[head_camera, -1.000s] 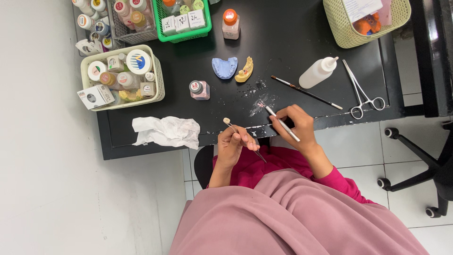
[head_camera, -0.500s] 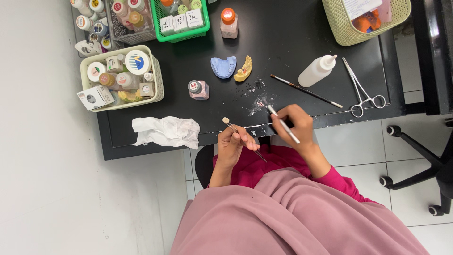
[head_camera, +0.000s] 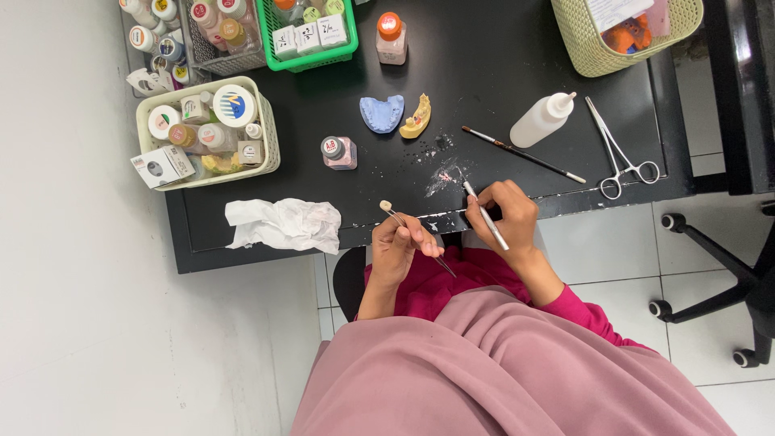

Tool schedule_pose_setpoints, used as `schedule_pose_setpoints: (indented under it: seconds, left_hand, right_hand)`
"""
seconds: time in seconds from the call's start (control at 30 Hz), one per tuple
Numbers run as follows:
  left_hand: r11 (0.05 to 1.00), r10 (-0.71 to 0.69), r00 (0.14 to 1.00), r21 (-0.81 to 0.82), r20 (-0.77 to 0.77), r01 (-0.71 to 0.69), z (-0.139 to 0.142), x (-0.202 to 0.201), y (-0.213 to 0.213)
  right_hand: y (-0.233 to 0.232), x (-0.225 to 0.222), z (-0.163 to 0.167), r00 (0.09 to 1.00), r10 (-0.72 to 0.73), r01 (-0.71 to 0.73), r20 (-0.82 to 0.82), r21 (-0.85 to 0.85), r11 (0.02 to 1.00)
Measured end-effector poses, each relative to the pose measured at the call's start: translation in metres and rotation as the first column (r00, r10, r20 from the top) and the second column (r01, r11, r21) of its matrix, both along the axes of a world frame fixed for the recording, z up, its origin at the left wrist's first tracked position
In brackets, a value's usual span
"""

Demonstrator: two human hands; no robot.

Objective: The person sits at a black lab bench and uses a fine brush to apply pink ceramic powder onto a small dental prosthetic held on a stick, wiping excess on the bench. They then hold a round plaster model and use tweezers to position small prosthetic parts on it, and finally open a bottle of pink powder and scoop material with a spatula-like tool.

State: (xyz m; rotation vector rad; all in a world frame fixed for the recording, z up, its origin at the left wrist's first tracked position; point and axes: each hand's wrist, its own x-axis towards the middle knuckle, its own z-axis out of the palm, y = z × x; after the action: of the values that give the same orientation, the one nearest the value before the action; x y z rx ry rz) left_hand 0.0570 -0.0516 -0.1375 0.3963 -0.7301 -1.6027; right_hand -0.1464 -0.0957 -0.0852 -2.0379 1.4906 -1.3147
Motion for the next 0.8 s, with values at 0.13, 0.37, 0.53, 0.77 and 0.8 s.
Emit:
schedule_pose_setpoints:
  seconds: [0.13,0.37,0.53,0.77,0.8]
  left_hand:
    - [1.0,-0.003,1.0,0.002,-0.003,0.003,0.0,0.0,0.0]
    - [1.0,0.009,1.0,-0.006,0.004,-0.009,0.001,0.004,0.0]
    - [1.0,0.004,1.0,-0.005,0.001,-0.004,0.001,0.002,-0.001]
    - [1.0,-0.006,1.0,0.008,0.0,0.006,0.0,0.001,0.0]
    - [1.0,-0.006,1.0,0.01,0.002,0.006,0.0,0.002,0.001]
  right_hand:
    - [0.001,-0.004,-0.002,0.99,-0.06,0.041,0.127,0.143,0.989]
    - [0.004,-0.006,-0.002,1.0,0.011,-0.011,0.001,-0.058,0.998]
    - [0.005,0.0,-0.002,0.999,-0.022,0.021,-0.031,-0.036,0.999]
    - [0.006,0.006,0.0,0.997,-0.055,0.053,-0.051,-0.037,0.998]
    - [0.006,0.007,0.001,0.997,-0.052,0.05,-0.059,-0.042,0.998]
